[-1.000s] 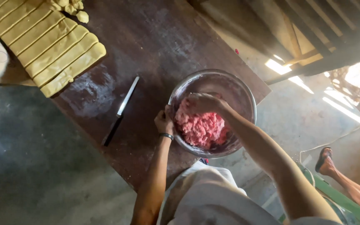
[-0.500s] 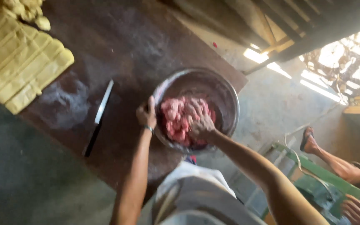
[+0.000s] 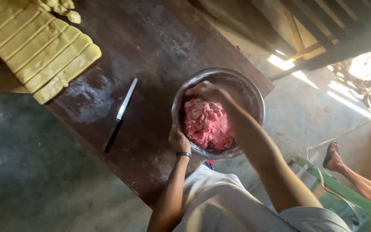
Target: Kneading a large mass of pink dough on a wooden table in a bakery production area.
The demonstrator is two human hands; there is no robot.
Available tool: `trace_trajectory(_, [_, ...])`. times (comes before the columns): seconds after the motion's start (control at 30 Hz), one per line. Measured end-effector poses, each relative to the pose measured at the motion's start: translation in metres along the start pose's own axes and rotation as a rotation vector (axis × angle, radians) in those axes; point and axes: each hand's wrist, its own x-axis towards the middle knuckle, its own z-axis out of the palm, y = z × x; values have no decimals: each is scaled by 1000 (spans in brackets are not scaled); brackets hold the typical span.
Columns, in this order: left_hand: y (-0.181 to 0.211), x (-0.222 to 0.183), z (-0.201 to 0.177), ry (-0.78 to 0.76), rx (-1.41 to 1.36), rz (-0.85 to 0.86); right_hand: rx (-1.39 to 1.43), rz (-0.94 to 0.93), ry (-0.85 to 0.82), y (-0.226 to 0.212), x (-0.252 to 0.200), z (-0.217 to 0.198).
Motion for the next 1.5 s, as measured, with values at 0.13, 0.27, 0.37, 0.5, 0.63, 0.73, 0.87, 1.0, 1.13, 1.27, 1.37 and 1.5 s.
trace_trajectory(0.13, [18, 30, 5, 51, -41, 65, -416, 32, -398, -63, 3, 36])
trace_trajectory(0.27, [38, 31, -10, 30, -21, 87, -1268, -211, -349, -10, -56, 73])
trace_trajectory(0.37, [35, 40, -14, -84, -11, 110, -848, -615, 340, -1, -140, 70])
trace_trajectory(0.5, [20, 42, -10, -92, 6, 92, -959, -790, 539, 66, -210, 76])
trace_trajectory(0.63, [21, 48, -5, -82, 41, 162, -1021, -784, 676, 54, -174, 59])
trace_trajectory(0.73, [29, 80, 21, -140, 31, 198, -1042, -514, 536, 73, -136, 62])
trace_trajectory(0.87, [38, 129, 38, -339, 64, 241, -890, -220, 403, 38, -131, 55])
trace_trajectory(1.0, [48, 79, 14, -291, 34, -49, -528, -342, 572, 66, -118, -2])
trace_trajectory(1.13, [15, -18, -2, -92, -95, -189, -278, 293, 316, 197, 2, -45])
trace_trajectory(1.27, [-12, -13, 23, 65, 52, -180, 596, 542, 261, 108, 4, -29])
trace_trajectory(1.37, [-22, -27, 12, 110, -16, -240, -69, 386, 350, 125, 13, 70])
trace_trajectory(1.5, [1, -4, 24, 77, -144, -266, -997, -101, 534, 61, -95, 64])
